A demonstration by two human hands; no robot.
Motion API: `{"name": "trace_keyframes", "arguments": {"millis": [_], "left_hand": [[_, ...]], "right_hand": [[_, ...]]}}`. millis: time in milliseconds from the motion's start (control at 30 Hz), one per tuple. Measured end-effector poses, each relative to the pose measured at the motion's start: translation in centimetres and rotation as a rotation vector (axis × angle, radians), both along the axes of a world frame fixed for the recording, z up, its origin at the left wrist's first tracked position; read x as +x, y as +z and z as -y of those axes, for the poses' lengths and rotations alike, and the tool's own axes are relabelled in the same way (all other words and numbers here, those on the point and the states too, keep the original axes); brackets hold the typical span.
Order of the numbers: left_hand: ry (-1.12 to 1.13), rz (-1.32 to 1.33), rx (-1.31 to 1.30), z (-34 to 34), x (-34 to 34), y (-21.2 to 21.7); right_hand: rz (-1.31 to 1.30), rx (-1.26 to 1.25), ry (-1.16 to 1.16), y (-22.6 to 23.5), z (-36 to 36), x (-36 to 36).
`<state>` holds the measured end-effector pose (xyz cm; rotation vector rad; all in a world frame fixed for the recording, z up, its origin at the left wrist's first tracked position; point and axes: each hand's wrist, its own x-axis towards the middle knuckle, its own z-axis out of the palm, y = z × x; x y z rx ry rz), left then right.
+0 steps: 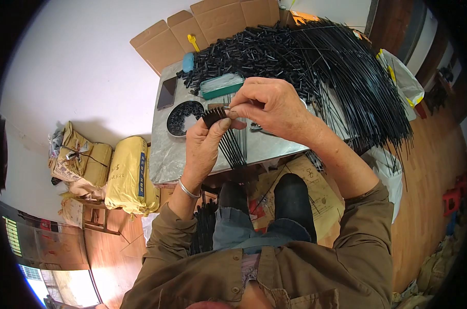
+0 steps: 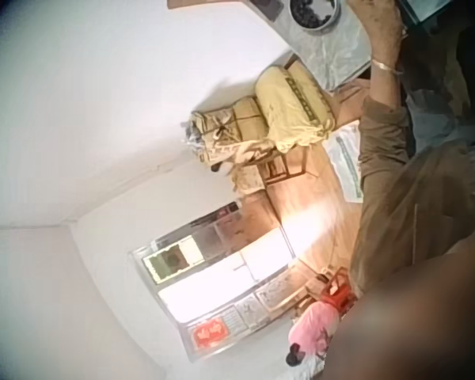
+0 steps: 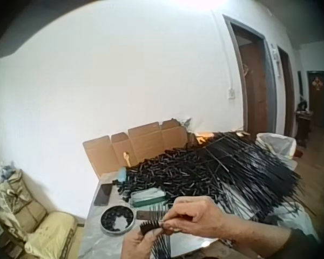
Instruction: The recorder is assembling black rods into a bracket holder and using pliers to secure and trim them.
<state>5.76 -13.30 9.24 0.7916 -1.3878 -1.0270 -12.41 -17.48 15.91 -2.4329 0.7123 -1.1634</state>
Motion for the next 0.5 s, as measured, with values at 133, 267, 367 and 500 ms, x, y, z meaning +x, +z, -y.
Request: {"name": "trace_keyframes", "arguments": {"millis": [133,267,367,500], "left_hand": [[-0.005,0.033,-0.012,0.0,-0.2,0.2],[-0.006,0.025,-0.001,-0.1,-0.2,0.2],[-0.009,0.061,0.004,0.0,-0.1,0.2],[-0.063,0.045,0.011,0.2,-0.1,0.4]], "right_hand": [[0.014,-0.015,0.029,-0.1,0.2,0.0],[-0.021,-0.181,-0.01,0.1,0.1,0.1],[-0.097,-0.391,-0.033,0.8,0.1,0.0],[-0.177,-0.55,-0.05,1.2,0.1,-0.1]]}}
